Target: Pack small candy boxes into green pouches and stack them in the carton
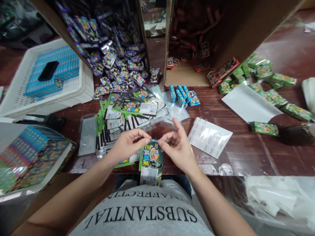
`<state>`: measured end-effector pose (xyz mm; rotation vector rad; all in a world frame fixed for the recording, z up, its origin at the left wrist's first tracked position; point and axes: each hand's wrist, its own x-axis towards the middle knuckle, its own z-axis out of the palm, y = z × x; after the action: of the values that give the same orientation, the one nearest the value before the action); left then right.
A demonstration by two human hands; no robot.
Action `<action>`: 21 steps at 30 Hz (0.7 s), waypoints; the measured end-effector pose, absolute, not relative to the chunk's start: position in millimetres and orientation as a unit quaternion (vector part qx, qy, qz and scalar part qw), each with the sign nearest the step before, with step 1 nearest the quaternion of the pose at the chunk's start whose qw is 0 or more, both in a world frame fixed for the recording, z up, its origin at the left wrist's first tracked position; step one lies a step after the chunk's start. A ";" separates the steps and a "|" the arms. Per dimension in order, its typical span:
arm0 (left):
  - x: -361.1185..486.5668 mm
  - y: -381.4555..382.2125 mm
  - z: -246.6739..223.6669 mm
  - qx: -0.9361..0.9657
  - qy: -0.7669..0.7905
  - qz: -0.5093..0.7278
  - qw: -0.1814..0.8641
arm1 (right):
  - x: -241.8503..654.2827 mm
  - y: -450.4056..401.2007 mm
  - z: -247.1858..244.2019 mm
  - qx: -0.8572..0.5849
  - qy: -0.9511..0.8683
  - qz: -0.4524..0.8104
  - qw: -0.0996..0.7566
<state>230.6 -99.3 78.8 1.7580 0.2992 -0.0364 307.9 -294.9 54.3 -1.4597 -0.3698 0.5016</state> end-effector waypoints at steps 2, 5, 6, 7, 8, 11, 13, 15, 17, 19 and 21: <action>235.4 -97.1 82.1 0.762 0.137 -0.031 0.632 | 311.6 -292.4 57.4 -0.656 -0.138 0.249 0.699; 237.2 -91.6 84.2 0.752 0.124 -0.053 0.645 | 314.9 -294.2 58.5 -0.659 -0.144 0.260 0.691; 235.9 -89.9 83.8 0.747 0.116 -0.062 0.652 | 314.9 -296.5 58.1 -0.662 -0.154 0.257 0.687; 233.9 -88.8 82.7 0.740 0.106 -0.067 0.661 | 314.7 -299.7 57.8 -0.664 -0.167 0.254 0.683; 231.4 -88.2 81.2 0.733 0.093 -0.069 0.671 | 314.5 -303.4 57.7 -0.667 -0.180 0.253 0.677; 224.8 -89.4 74.5 0.720 0.067 -0.046 0.689 | 317.4 -315.0 62.9 -0.674 -0.230 0.260 0.652; 222.7 -91.6 70.3 0.723 0.070 -0.027 0.687 | 324.0 -319.7 72.3 -0.695 -0.262 0.241 0.625; 222.6 -93.8 67.5 0.728 0.076 -0.020 0.681 | 333.0 -319.5 84.6 -0.723 -0.309 0.214 0.579; 223.2 -95.6 66.7 0.733 0.076 -0.019 0.676 | 340.9 -314.0 95.6 -0.734 -0.382 0.221 0.516; 223.7 -96.7 66.9 0.735 0.076 -0.018 0.674 | 345.4 -305.0 101.5 -0.730 -0.449 0.239 0.457; 223.8 -97.1 67.0 0.732 0.074 -0.018 0.677 | 346.4 -295.6 101.5 -0.739 -0.477 0.233 0.415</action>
<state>223.8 -97.1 67.0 1.6448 0.1674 -0.0414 346.4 -295.6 101.5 -1.8580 -1.1981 0.5843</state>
